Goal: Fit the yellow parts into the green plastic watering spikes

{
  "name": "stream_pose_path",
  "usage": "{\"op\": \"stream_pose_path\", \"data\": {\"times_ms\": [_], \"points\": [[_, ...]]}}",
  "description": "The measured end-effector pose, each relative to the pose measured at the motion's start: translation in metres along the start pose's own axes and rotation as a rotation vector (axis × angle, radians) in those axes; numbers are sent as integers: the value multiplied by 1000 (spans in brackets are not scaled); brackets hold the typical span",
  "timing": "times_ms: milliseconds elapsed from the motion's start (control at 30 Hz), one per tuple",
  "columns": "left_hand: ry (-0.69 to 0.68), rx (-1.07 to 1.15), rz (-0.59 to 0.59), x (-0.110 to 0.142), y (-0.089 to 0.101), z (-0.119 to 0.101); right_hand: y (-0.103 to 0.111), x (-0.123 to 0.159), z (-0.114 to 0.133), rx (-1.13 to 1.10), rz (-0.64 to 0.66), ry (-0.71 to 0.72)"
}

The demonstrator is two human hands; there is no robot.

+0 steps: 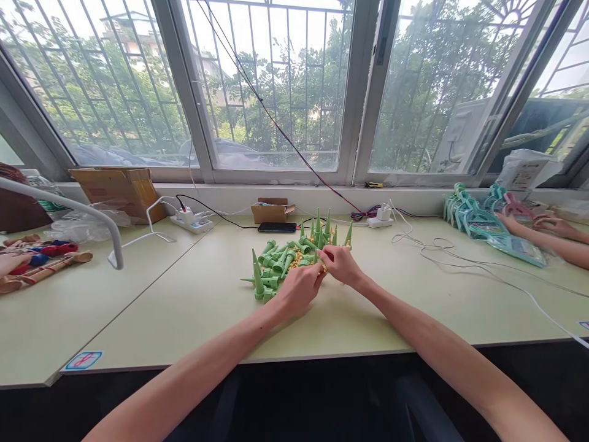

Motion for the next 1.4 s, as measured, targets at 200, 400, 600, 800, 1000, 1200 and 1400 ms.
{"op": "stream_pose_path", "data": {"times_ms": [200, 400, 600, 800, 1000, 1200, 1400], "points": [[52, -27, -68, -1, 2, 7, 1, 1, 2, -37, 13, 1], [78, -27, -97, -1, 4, 7, 3, 2, 8, -94, 40, 29], [100, -23, -113, -1, 5, 8, 6, 3, 12, -104, 35, 47], [101, 36, -140, -2, 7, 6, 7, 3, 13, -100, 29, 48], [113, 113, -193, -1, 12, 0, 8, 2, 10, -78, -7, 31], [125, 208, -300, 0, 17, -1, 7, 2, 8, -84, -18, 22], [139, 241, -340, -2, 16, 5, 6, 1, 6, -102, 3, 25]]}}
Point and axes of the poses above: each hand's wrist, its own x-axis away from the middle knuckle, its own y-axis out of the back of the hand, z = x × y, the point moved 4 cm from there along -x, towards the middle knuckle, and after that the axes turned 11 degrees about x, right-handed, at the moved point
